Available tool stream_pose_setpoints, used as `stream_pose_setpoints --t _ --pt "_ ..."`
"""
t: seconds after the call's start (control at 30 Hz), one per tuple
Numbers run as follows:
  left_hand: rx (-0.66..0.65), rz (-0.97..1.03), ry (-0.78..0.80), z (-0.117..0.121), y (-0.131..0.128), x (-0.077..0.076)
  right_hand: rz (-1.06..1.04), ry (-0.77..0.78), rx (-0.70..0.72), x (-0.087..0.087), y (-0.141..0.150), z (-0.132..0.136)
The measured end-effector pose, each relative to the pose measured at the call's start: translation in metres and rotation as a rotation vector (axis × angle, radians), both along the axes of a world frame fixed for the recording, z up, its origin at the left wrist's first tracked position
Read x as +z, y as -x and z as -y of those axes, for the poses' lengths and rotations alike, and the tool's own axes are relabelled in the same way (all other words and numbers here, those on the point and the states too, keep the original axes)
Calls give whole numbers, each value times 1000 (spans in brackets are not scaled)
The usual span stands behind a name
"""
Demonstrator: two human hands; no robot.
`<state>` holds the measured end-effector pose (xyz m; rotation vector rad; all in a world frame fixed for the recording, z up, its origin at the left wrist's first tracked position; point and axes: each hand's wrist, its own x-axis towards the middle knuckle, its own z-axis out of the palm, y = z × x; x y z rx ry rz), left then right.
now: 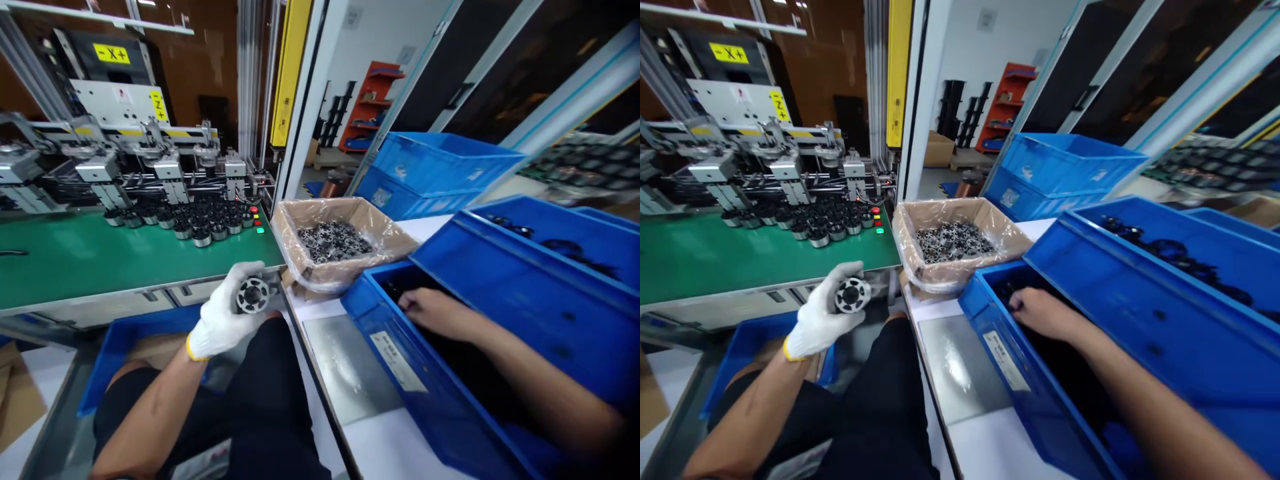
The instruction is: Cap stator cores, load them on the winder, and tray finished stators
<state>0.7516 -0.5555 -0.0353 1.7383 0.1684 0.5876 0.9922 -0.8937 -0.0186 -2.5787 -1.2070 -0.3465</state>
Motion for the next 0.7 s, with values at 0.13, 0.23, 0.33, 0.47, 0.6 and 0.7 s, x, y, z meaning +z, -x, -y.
stream_pose_setpoints --t 0.13,0.23,0.33,0.47,0.6,0.7 --pt "-79 27 220 1 3 5 9 122 -227 52 -1 -11" --pt "-253 67 527 16 -4 -3 235 -33 -187 75 35 -37" --pt "-474 107 719 37 -11 -15 475 -412 306 63 92 -72" --pt "-578 148 678 59 -17 -32 369 -554 598 26 140 -95" --pt "-534 162 525 71 -22 -38 327 -497 618 13 144 -90" --pt "-486 176 466 75 -24 -34 304 -400 624 15 137 -86"
